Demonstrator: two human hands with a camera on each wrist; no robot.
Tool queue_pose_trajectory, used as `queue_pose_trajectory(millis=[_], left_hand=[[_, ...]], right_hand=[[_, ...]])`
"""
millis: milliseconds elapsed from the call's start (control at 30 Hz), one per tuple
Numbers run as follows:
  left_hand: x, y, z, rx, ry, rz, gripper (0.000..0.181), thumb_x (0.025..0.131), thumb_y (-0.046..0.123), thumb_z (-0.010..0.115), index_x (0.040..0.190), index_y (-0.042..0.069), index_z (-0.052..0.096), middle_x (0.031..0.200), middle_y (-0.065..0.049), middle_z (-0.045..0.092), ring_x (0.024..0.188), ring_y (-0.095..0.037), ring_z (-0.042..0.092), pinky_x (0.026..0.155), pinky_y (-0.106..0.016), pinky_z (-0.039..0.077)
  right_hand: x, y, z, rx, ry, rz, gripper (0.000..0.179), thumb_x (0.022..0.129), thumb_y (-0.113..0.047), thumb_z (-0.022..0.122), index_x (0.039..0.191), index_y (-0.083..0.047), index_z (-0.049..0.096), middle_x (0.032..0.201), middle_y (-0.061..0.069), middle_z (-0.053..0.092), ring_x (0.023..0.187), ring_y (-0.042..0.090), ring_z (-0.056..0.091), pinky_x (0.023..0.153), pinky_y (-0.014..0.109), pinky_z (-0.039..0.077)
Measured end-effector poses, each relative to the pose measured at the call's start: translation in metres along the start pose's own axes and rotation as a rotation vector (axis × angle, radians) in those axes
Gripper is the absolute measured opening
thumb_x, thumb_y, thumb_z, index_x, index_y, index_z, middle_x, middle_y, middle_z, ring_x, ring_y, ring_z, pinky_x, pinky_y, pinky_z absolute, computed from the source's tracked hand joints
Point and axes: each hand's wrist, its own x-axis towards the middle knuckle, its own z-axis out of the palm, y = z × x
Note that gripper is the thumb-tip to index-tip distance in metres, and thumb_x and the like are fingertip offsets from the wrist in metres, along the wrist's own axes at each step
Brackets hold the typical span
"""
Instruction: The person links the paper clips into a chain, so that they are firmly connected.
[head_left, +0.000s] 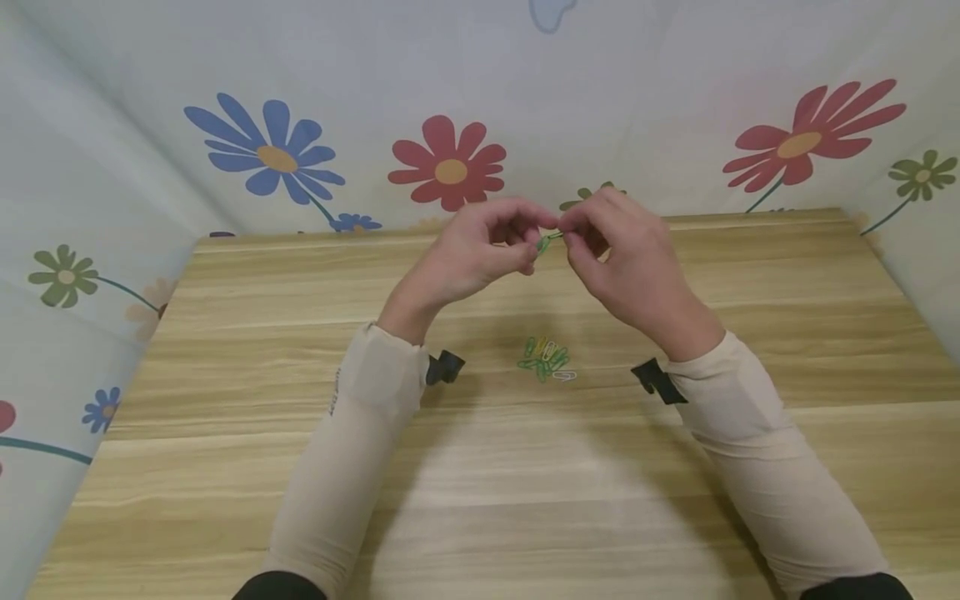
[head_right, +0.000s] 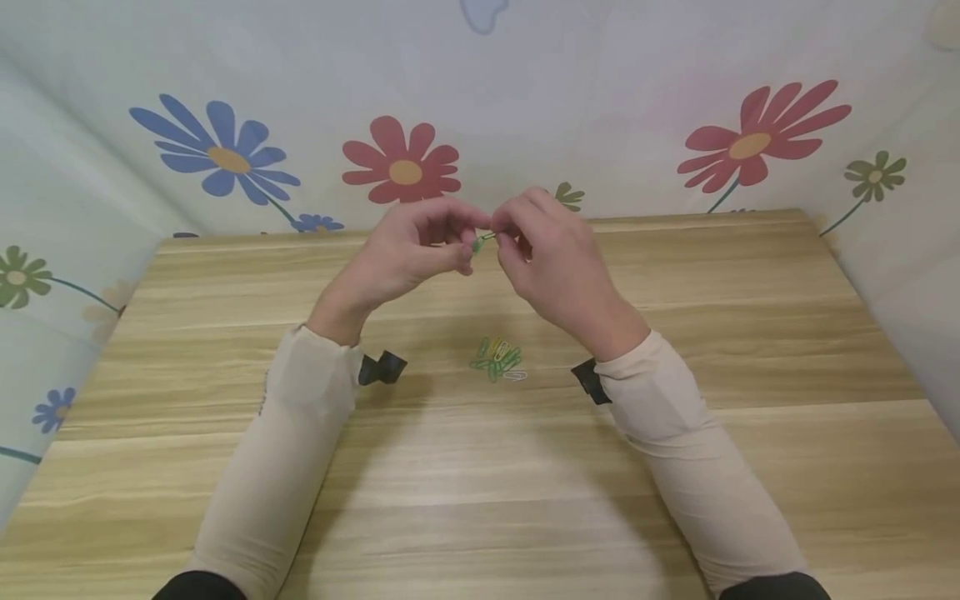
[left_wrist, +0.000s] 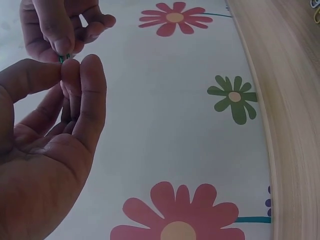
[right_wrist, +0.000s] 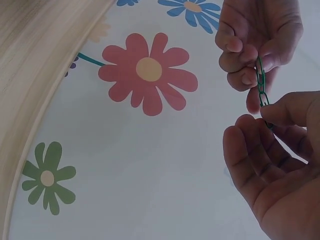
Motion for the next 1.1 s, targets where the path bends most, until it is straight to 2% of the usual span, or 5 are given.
queue_pose_trajectory(millis=[200, 467, 633, 833, 1100], left_hand=[[0.0, -0.003, -0.001, -0.075, -0.023, -0.032, 0.029, 0.093, -0.003, 0.057, 0.121, -0.003, 0.066, 0.097, -0.015, 0.057, 0.088, -0.03, 0.056, 0.082, -0.042, 0.056], [0.001, -0.018, 0.001, -0.331, -0.117, -0.046, 0.021, 0.095, -0.001, 0.055, 0.114, -0.005, 0.063, 0.1, -0.012, 0.058, 0.094, -0.027, 0.057, 0.093, -0.047, 0.053], [0.002, -0.024, 0.003, -0.43, -0.17, -0.022, 0.017, 0.097, 0.002, 0.052, 0.103, 0.0, 0.067, 0.102, -0.013, 0.06, 0.096, -0.028, 0.06, 0.095, -0.05, 0.051], [0.002, -0.026, 0.003, -0.429, -0.189, 0.019, 0.02, 0.097, 0.002, 0.051, 0.096, 0.007, 0.07, 0.1, -0.009, 0.061, 0.091, -0.027, 0.063, 0.096, -0.049, 0.05], [0.003, -0.025, 0.0, -0.342, -0.165, 0.056, 0.016, 0.096, 0.003, 0.054, 0.091, 0.006, 0.069, 0.09, -0.009, 0.061, 0.087, -0.025, 0.064, 0.092, -0.046, 0.052]], right_hand=[[0.0, -0.001, -0.002, 0.041, -0.025, 0.046, 0.012, 0.088, 0.011, 0.066, 0.097, 0.004, 0.068, 0.089, 0.01, 0.061, 0.073, 0.015, 0.061, 0.069, 0.023, 0.052], [0.0, -0.01, -0.007, 0.111, -0.032, 0.097, 0.013, 0.09, 0.012, 0.066, 0.098, 0.003, 0.071, 0.092, 0.007, 0.063, 0.077, 0.012, 0.061, 0.072, 0.018, 0.049], [0.001, -0.014, -0.01, 0.127, -0.042, 0.085, 0.012, 0.089, 0.011, 0.067, 0.098, 0.003, 0.071, 0.092, 0.008, 0.064, 0.078, 0.011, 0.061, 0.073, 0.017, 0.049], [0.003, -0.015, -0.013, 0.135, -0.045, 0.044, 0.012, 0.089, 0.012, 0.067, 0.097, 0.004, 0.071, 0.091, 0.007, 0.063, 0.079, 0.012, 0.062, 0.074, 0.017, 0.05], [0.005, -0.016, -0.015, 0.129, -0.044, 0.034, 0.011, 0.089, 0.011, 0.068, 0.097, 0.004, 0.071, 0.089, 0.007, 0.064, 0.078, 0.013, 0.061, 0.074, 0.018, 0.05]])
